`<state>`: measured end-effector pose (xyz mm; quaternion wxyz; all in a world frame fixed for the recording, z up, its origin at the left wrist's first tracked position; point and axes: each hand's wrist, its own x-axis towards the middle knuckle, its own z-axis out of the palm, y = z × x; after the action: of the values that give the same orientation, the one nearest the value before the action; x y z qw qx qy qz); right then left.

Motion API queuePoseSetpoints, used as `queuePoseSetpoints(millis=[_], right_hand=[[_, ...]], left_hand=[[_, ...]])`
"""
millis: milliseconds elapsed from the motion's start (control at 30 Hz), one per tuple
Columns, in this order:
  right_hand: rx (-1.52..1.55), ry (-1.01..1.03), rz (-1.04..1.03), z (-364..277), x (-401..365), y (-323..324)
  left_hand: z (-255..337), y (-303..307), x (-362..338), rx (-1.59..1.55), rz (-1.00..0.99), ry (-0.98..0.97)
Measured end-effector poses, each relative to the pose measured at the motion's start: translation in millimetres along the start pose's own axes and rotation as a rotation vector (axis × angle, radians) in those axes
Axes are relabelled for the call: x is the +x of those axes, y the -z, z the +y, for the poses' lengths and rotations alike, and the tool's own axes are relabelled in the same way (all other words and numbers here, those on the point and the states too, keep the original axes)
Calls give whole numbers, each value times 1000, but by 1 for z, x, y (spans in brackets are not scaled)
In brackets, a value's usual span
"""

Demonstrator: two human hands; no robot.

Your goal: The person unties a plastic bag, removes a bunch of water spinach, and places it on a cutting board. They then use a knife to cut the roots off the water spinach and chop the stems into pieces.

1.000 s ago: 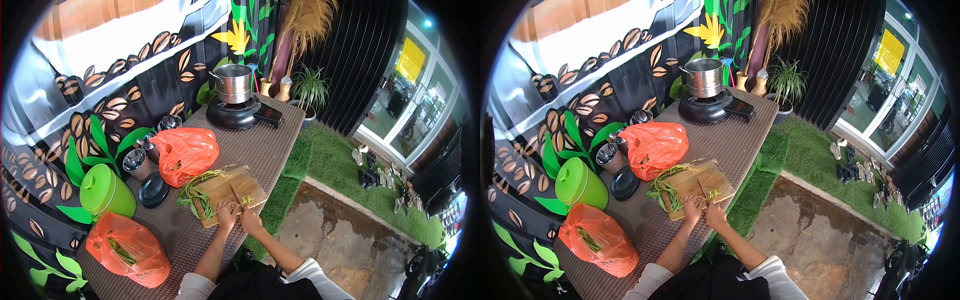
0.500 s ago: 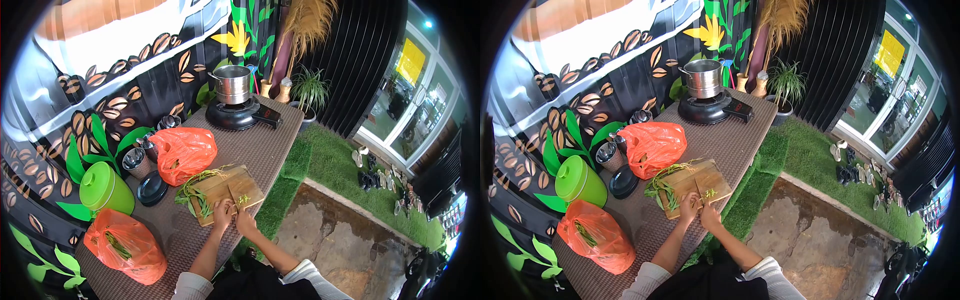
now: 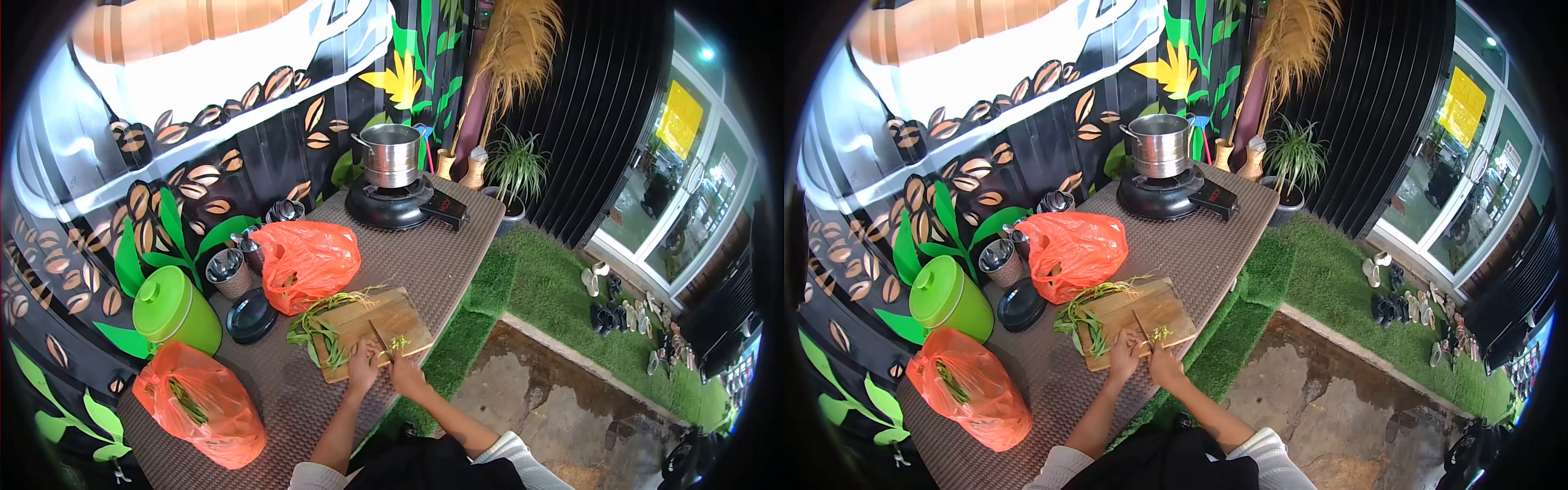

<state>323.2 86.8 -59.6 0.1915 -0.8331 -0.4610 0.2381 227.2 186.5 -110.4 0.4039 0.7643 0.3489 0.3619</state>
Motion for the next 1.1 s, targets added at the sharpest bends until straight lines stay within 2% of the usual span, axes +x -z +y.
queuePoseSetpoints(millis=[133,167,233,300,400,533,600,800,1100], right_hand=[[-9,-142,-12,-15,-8,-9],[-19,-106,47,-10,-1,-17],[-1,-85,32,-8,14,-15],[62,-40,14,-2,22,-9],[39,-28,-29,2,20,-5],[3,-112,107,-12,-8,-20],[-4,-144,76,-12,-4,-24],[28,-52,23,-7,19,-11],[-7,-190,16,-25,-1,-20]], left_hand=[[9,3,1,-24,16,-36],[11,4,0,12,10,-56],[10,6,-2,51,1,-77],[7,6,-3,119,34,-198],[6,12,-3,19,-10,-188],[4,12,-1,-57,-25,-92],[4,10,-3,-39,12,-68],[5,13,0,-27,0,-90],[1,12,4,-146,-16,-2]])
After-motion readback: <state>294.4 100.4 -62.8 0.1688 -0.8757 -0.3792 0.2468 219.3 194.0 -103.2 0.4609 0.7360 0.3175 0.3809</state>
